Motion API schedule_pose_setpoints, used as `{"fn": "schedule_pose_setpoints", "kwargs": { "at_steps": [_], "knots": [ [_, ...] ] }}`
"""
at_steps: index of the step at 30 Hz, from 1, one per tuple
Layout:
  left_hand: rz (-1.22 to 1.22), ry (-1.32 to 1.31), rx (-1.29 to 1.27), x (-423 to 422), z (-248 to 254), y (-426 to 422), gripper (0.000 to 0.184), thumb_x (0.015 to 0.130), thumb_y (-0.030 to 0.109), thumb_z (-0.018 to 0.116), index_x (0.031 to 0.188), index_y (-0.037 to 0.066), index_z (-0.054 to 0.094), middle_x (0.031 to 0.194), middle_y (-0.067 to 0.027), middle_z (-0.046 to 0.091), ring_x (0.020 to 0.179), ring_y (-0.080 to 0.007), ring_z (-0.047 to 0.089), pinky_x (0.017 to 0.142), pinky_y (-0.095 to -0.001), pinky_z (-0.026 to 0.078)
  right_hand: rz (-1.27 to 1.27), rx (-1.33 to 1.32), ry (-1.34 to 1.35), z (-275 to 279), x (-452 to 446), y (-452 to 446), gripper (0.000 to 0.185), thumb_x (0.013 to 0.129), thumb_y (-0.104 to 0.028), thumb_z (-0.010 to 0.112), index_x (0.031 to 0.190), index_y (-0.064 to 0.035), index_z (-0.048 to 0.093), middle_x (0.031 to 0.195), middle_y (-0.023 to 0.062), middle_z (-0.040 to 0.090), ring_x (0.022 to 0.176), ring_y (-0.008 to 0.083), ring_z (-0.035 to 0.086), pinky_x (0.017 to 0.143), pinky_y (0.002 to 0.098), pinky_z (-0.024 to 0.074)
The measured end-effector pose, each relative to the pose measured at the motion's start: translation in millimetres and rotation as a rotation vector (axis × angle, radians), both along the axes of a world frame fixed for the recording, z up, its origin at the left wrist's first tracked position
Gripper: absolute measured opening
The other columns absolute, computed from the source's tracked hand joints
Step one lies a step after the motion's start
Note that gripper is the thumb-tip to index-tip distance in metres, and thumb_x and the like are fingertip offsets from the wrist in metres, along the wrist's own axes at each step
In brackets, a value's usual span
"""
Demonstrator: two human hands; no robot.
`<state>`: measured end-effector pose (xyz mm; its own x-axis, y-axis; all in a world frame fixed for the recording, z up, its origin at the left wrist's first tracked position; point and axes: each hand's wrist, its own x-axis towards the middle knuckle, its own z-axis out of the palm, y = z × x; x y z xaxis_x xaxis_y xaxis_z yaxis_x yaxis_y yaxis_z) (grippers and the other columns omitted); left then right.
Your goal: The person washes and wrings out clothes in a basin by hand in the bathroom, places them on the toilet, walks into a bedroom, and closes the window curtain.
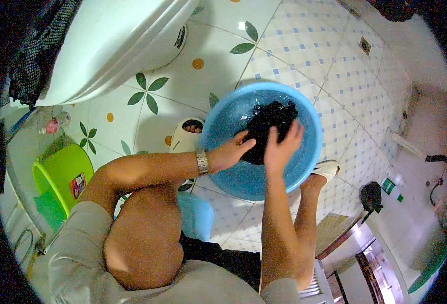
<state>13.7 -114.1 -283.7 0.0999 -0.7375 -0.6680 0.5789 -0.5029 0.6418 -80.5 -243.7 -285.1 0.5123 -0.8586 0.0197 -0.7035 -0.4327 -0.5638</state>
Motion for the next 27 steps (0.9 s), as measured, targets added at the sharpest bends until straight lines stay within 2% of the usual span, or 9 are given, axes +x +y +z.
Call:
{"fn": "schedule_pose_setpoints", "kwargs": {
  "at_steps": [5, 7, 11, 15, 18, 21, 23, 25, 27],
  "knots": [
    [-0.120, -0.207, 0.080, 7.5, 23.9, 3.3, 0.088, 0.094, 0.048, 0.052, 0.148, -0.010, 0.015, 0.149, -0.0299, 0.031, 0.140, -0.0339, 0.032, 0.115, -0.0357, 0.025, 0.266, -0.058, 0.457, -18.2, -19.5, 38.6, 0.066, 0.079, -0.024, 0.068, 0.139, -0.0085, 0.047, 0.142, 0.0312, 0.035, 0.132, 0.0497, 0.032, 0.107, 0.0528, 0.0326],
    [-0.176, -0.216, 0.074, 11.6, 26.1, 2.8, 0.086, 0.094, 0.047, 0.053, 0.148, -0.008, 0.016, 0.151, -0.0289, 0.027, 0.143, -0.0343, 0.026, 0.116, -0.0362, 0.021, 0.232, -0.038, 0.413, -42.2, -30.9, 17.1, 0.059, 0.076, -0.015, 0.064, 0.133, -0.0049, 0.050, 0.135, 0.0281, 0.045, 0.121, 0.0465, 0.045, 0.101, 0.0500, 0.0392],
    [-0.096, -0.222, 0.137, -2.6, 20.9, -2.3, 0.086, 0.095, 0.051, 0.050, 0.151, -0.002, 0.010, 0.157, -0.0219, 0.014, 0.146, -0.0298, 0.016, 0.117, -0.0366, 0.017, -0.539, 0.831, -0.362, -32.8, -13.9, -3.5, 0.048, 0.084, -0.007, 0.053, 0.131, 0.0024, 0.048, 0.113, 0.0177, 0.063, 0.097, 0.0307, 0.062, 0.090, 0.0387, 0.0484],
    [0.137, 0.198, 0.039, 6.5, 33.2, -13.9, 0.088, 0.095, 0.057, 0.046, 0.153, 0.006, 0.005, 0.155, -0.0140, 0.023, 0.141, -0.0246, 0.026, 0.115, -0.0352, 0.023, -0.584, 1.082, -0.667, 57.4, 0.4, 43.0, 0.029, 0.086, -0.008, 0.055, 0.114, -0.0008, 0.055, 0.103, 0.0100, 0.061, 0.091, 0.0195, 0.060, 0.082, 0.0328, 0.0489],
    [0.346, 0.366, 0.001, 14.9, 31.6, -18.2, 0.075, 0.094, 0.058, 0.049, 0.146, 0.010, 0.025, 0.119, -0.0044, 0.051, 0.102, -0.0137, 0.051, 0.091, -0.0314, 0.045, -0.363, 0.977, -0.539, 90.2, -6.9, 89.9, 0.024, 0.083, -0.005, 0.057, 0.107, -0.0018, 0.055, 0.098, 0.0065, 0.060, 0.089, 0.0149, 0.058, 0.080, 0.0289, 0.0473],
    [0.241, 0.388, 0.067, 13.6, 27.9, -8.7, 0.070, 0.094, 0.056, 0.051, 0.143, 0.010, 0.031, 0.109, -0.0027, 0.052, 0.095, -0.0130, 0.052, 0.088, -0.0297, 0.046, -0.310, 0.908, -0.517, 103.9, 4.6, 103.1, 0.012, 0.090, -0.011, 0.062, 0.097, -0.0028, 0.055, 0.091, 0.0026, 0.060, 0.081, 0.0099, 0.052, 0.073, 0.0246, 0.0430],
    [0.063, 0.191, 0.035, 17.4, 36.9, -5.5, 0.060, 0.101, 0.049, 0.040, 0.140, 0.004, 0.037, 0.124, -0.0164, 0.055, 0.106, -0.0226, 0.054, 0.096, -0.0351, 0.043, -0.234, 0.744, -0.428, 88.5, 15.9, 95.1, 0.017, 0.093, -0.018, 0.062, 0.095, -0.0019, 0.058, 0.087, 0.0011, 0.058, 0.080, 0.0101, 0.051, 0.071, 0.0262, 0.0434],
    [-0.001, -0.081, -0.002, 15.2, 46.5, -8.4, 0.059, 0.103, 0.047, 0.033, 0.136, 0.000, 0.043, 0.126, -0.0234, 0.055, 0.110, -0.0283, 0.055, 0.099, -0.0382, 0.041, -0.125, 0.437, -0.293, 55.0, 12.1, 74.5, 0.029, 0.097, -0.024, 0.055, 0.099, 0.0047, 0.058, 0.088, 0.0145, 0.064, 0.077, 0.0229, 0.057, 0.071, 0.0359, 0.0467],
    [0.094, 0.053, 0.041, 19.1, 47.9, -18.3, 0.061, 0.102, 0.049, 0.031, 0.131, -0.002, 0.048, 0.117, -0.0237, 0.061, 0.109, -0.0297, 0.058, 0.098, -0.0372, 0.042, -0.109, 0.330, -0.245, 34.9, 13.0, 60.2, 0.034, 0.097, -0.027, 0.052, 0.102, 0.0068, 0.058, 0.089, 0.0223, 0.065, 0.077, 0.0325, 0.059, 0.072, 0.0407, 0.0471]
  ]
}}
